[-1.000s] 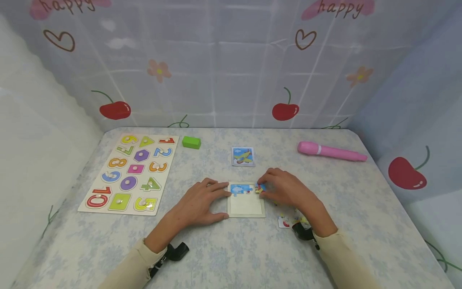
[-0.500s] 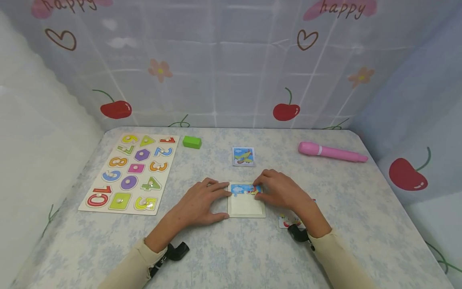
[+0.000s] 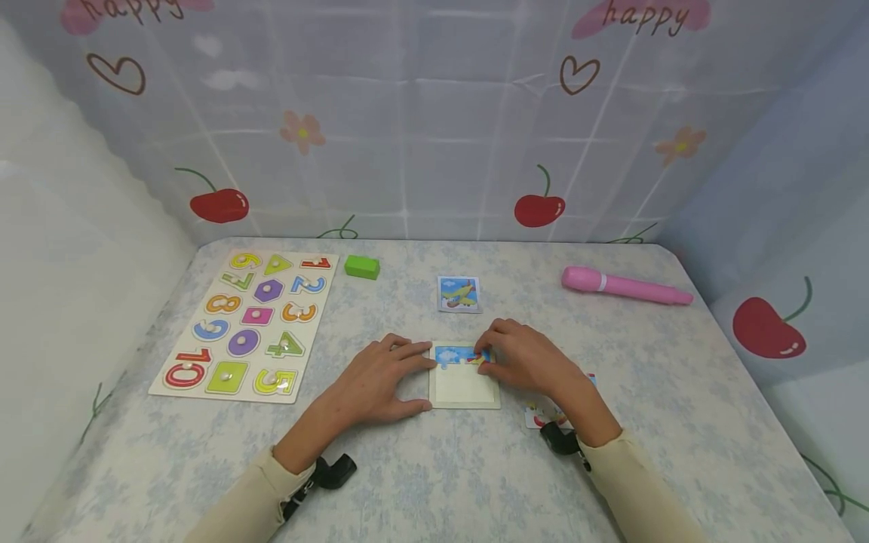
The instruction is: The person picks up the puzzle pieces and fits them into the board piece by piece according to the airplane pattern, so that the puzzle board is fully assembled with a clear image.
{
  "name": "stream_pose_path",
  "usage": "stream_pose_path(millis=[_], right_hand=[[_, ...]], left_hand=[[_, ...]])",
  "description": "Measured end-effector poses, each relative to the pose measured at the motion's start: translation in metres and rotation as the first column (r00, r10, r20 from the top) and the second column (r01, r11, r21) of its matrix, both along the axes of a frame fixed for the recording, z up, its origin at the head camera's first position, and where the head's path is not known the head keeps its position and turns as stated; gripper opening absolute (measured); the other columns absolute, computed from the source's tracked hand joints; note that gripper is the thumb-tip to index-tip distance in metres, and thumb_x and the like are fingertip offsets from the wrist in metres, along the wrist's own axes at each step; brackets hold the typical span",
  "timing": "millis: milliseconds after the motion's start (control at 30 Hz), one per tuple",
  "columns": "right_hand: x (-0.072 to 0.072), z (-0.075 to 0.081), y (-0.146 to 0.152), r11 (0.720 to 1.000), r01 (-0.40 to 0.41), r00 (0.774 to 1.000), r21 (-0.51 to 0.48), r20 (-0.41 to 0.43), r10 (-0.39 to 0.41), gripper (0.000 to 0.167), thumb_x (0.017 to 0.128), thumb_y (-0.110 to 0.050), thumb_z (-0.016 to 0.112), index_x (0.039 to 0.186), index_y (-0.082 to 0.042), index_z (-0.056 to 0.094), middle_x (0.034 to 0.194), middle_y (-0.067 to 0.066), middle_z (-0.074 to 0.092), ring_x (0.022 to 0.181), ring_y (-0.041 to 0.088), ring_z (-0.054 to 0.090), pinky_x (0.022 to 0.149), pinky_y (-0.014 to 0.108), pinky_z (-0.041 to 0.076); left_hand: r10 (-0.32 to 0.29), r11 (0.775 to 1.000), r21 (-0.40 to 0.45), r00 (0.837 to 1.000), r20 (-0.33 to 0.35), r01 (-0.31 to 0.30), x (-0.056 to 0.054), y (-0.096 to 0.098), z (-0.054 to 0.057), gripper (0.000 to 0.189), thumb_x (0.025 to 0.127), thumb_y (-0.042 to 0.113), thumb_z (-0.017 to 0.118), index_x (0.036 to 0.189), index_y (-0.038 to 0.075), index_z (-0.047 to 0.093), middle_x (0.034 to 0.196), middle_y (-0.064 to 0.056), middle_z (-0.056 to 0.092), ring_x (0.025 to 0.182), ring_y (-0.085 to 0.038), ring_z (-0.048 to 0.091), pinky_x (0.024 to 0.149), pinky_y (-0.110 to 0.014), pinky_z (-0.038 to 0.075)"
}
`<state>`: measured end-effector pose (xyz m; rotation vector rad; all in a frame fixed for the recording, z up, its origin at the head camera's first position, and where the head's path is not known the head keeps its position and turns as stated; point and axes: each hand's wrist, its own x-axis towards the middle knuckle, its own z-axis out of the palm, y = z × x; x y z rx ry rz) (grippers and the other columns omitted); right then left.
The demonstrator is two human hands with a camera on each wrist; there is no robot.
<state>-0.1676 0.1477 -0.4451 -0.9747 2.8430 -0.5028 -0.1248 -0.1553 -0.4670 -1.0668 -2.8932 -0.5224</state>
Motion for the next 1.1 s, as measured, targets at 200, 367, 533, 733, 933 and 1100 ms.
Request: stream_pose_path(millis=[200,367,533,733,933,1100], right_hand=[[0.000,0.004,0.003,1.000,0.008,0.999,-0.001,0.054,-0.008,0.027,0.093,-0.027,0.088,0.116,-0.016,0.081,0.116,0.000,0.070,0.105,0.019,0.065,0.095,0.044,0.058],[0.002,0.013,0.012,0.998,0.057,0.994,-0.020,0.099,-0.054,0.032,0.093,-0.025,0.088,0.122,-0.015,0.081,0.121,0.001,0.071,0.113,0.022,0.065,0.100,0.047,0.057],[0.005,0.017,0.026,0.997,0.075,0.993,-0.032,0.098,-0.072,0.033,0.095,-0.022,0.085,0.126,-0.013,0.079,0.124,0.003,0.070,0.117,0.025,0.065,0.102,0.049,0.056],[0.009,0.017,0.038,0.992,0.123,0.986,0.007,0.114,-0.123,0.033,0.095,-0.024,0.085,0.126,-0.014,0.079,0.127,0.005,0.071,0.123,0.029,0.064,0.104,0.052,0.055],[0.016,0.015,0.050,0.988,0.150,0.979,0.023,0.139,-0.152,0.034,0.096,-0.023,0.084,0.127,-0.014,0.078,0.128,0.005,0.071,0.125,0.030,0.063,0.105,0.053,0.054],[0.025,0.012,0.060,0.990,0.138,0.982,0.015,0.130,-0.139,0.034,0.094,-0.023,0.086,0.126,-0.014,0.078,0.120,-0.001,0.072,0.118,0.025,0.065,0.100,0.051,0.055]], left_hand=[[0.002,1.000,-0.005,1.000,0.006,-0.002,0.000,0.001,0.000,0.061,0.092,0.058,0.080,0.143,0.025,0.071,0.161,0.001,0.056,0.135,-0.024,0.054,0.100,-0.050,0.052],[-0.002,1.000,-0.008,1.000,0.003,0.002,0.000,0.001,0.002,0.061,0.092,0.057,0.080,0.143,0.025,0.071,0.161,0.000,0.056,0.136,-0.025,0.054,0.100,-0.050,0.052],[-0.006,1.000,-0.011,1.000,-0.005,0.006,0.000,0.001,0.001,0.062,0.093,0.057,0.080,0.145,0.025,0.070,0.162,0.000,0.055,0.136,-0.025,0.054,0.100,-0.050,0.052],[-0.001,1.000,-0.012,1.000,-0.002,0.001,0.001,0.000,-0.001,0.062,0.094,0.057,0.079,0.147,0.026,0.068,0.163,0.000,0.053,0.136,-0.024,0.053,0.100,-0.051,0.051],[0.001,1.000,-0.008,1.000,-0.001,-0.001,0.003,0.001,0.002,0.062,0.094,0.056,0.079,0.146,0.025,0.068,0.163,0.000,0.054,0.136,-0.025,0.053,0.100,-0.051,0.051],[-0.002,1.000,-0.007,1.000,-0.004,0.002,0.003,0.001,0.002,0.062,0.093,0.055,0.079,0.146,0.025,0.068,0.163,0.000,0.054,0.135,-0.025,0.053,0.099,-0.051,0.051]])
